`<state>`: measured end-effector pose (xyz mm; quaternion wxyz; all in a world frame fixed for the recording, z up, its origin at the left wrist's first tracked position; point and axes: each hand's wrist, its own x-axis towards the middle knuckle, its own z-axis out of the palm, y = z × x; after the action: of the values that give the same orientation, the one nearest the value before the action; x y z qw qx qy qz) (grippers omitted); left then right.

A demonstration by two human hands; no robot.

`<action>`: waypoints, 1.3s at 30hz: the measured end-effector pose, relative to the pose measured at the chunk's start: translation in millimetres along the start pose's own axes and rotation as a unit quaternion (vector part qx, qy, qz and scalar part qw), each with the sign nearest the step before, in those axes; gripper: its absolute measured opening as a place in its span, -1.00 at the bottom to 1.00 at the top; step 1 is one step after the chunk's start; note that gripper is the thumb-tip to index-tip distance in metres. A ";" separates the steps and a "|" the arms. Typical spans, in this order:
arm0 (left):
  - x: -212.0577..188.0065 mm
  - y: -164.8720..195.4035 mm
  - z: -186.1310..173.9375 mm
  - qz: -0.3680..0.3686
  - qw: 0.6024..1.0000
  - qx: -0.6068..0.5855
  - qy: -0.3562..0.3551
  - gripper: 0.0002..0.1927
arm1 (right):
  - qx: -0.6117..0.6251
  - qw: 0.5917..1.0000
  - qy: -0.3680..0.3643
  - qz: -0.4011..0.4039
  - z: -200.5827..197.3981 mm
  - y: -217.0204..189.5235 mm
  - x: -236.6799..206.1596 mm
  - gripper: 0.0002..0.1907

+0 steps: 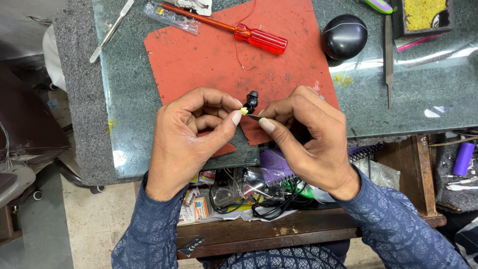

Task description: The person disassembles a black earbud using a small blade, removes a yellow foam piece, and uses a soldering iron to work on the internal components. The person then reassembles the earbud and places it on the workbench.

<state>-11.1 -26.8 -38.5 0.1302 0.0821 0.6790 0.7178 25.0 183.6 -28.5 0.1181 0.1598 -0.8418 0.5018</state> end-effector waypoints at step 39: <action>-4.3 10.7 19.1 0.029 0.996 0.080 0.039 -0.87 | -0.083 0.992 0.069 -0.065 2.9 -4.6 5.1 -0.83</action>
<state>-2.2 -10.2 -26.4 0.0757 0.0832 0.7365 0.6670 22.1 178.2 -24.3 0.2212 0.1685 -0.8582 0.4315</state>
